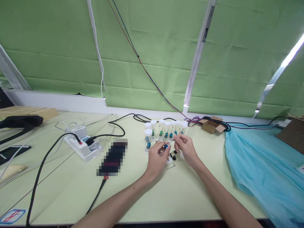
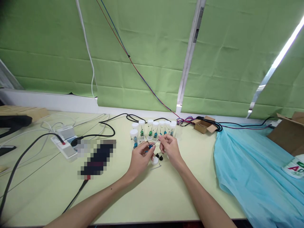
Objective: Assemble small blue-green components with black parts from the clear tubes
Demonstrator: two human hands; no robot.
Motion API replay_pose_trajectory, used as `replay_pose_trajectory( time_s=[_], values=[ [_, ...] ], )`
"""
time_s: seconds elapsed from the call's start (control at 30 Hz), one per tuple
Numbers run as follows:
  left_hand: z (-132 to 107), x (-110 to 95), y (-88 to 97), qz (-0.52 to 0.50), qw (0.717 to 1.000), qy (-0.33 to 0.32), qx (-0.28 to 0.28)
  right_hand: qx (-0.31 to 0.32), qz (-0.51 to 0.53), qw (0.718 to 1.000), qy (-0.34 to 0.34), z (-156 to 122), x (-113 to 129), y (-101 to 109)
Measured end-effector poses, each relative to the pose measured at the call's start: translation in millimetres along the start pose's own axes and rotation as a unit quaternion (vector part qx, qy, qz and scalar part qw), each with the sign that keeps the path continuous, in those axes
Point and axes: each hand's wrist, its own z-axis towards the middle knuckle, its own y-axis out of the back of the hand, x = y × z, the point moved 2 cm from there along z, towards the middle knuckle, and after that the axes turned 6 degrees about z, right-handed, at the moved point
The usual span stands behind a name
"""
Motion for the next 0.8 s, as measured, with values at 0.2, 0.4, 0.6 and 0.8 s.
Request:
replay_pose_trajectory(
  time_s=[0.2,0.4,0.6,0.8],
  values=[
    [-1.0,0.0,-1.4,0.023,0.999,-0.029,0.005,-0.002,0.005,1.000,0.007,1.2,-1.0,1.3],
    [-2.6,-2.4,-1.8,0.038,0.998,-0.059,-0.005,-0.010,0.012,1.000,0.000,1.8,-1.8,1.3],
    [-4.6,-2.3,-1.9,0.046,0.997,-0.069,-0.004,-0.029,0.027,0.999,-0.013,2.6,-2.2,1.1],
    [-4.3,-2.1,-2.4,0.041,0.996,-0.084,-0.010,-0.038,0.016,0.999,-0.018,2.7,-1.7,0.8]
  ],
)
